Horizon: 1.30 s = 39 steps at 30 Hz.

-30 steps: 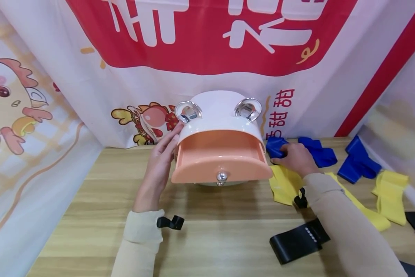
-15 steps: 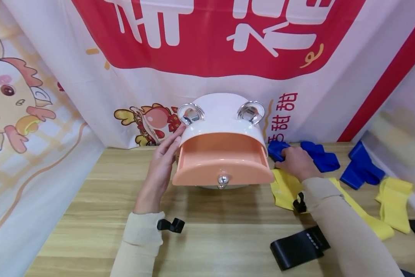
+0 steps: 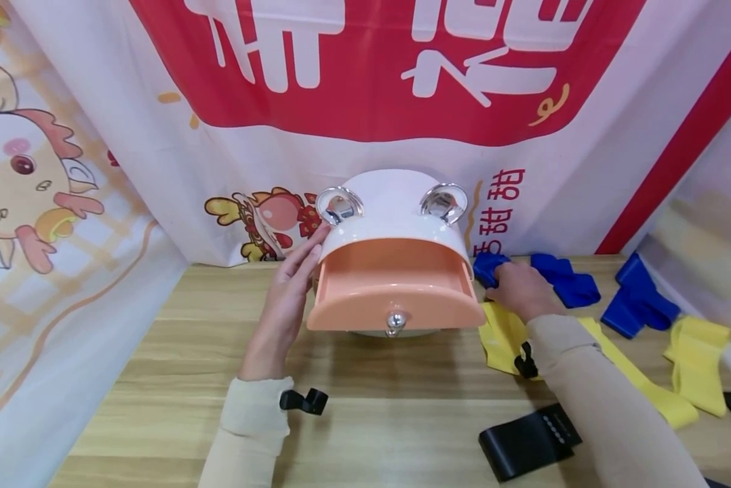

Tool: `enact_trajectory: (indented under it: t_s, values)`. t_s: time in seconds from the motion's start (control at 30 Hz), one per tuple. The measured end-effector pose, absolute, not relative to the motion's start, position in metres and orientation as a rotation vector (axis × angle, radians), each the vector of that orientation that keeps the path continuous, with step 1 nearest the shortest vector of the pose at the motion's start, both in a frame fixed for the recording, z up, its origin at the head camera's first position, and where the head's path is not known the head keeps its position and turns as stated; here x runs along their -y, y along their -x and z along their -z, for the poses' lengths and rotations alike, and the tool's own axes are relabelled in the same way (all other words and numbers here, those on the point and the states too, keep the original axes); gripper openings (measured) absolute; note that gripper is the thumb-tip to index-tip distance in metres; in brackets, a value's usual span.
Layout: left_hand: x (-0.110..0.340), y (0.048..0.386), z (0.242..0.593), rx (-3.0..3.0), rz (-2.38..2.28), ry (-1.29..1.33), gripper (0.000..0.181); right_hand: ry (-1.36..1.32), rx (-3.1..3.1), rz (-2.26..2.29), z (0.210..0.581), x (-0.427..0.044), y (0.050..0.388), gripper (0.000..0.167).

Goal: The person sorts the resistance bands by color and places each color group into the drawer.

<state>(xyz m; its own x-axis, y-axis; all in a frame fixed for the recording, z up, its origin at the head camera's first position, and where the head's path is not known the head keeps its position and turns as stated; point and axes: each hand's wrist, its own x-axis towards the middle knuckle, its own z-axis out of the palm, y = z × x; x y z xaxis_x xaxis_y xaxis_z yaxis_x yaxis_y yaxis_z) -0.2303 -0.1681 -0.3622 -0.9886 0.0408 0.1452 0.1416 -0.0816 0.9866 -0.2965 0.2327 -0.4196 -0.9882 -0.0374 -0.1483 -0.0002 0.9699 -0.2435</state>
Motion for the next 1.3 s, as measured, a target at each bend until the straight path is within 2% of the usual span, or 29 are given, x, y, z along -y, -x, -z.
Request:
enact_trajectory:
  t_s: [0.2, 0.6, 0.8, 0.87, 0.97, 1.13, 1.3]
  values:
    - [0.168, 0.230, 0.361, 2.086, 2.252, 0.200, 0.044, 0.061, -3.009, 0.327, 0.421, -0.231, 0.300, 0.030]
    - [0.166, 0.233, 0.358, 2.108, 2.244, 0.195, 0.043, 0.103, -3.069, 0.269, 0.423, -0.231, 0.299, 0.018]
    - [0.169, 0.230, 0.359, 2.120, 2.232, 0.160, 0.043, -0.045, -3.092, 0.681, 0.431, -0.241, 0.291, 0.038]
    - [0.169, 0.231, 0.359, 2.121, 2.226, 0.155, 0.043, -0.136, -3.085, 0.870, 0.429, -0.247, 0.287, 0.033]
    - [0.170, 0.229, 0.362, 2.125, 2.230, 0.138, 0.044, -0.254, -3.048, 1.082, 0.421, -0.251, 0.278, 0.029]
    - [0.169, 0.226, 0.365, 2.123, 2.248, 0.146, 0.044, -0.413, -2.851, 1.415, 0.390, -0.251, 0.263, 0.040]
    - [0.167, 0.231, 0.361, 2.105, 2.244, 0.186, 0.044, -0.421, -2.806, 1.585, 0.349, -0.245, 0.251, 0.051]
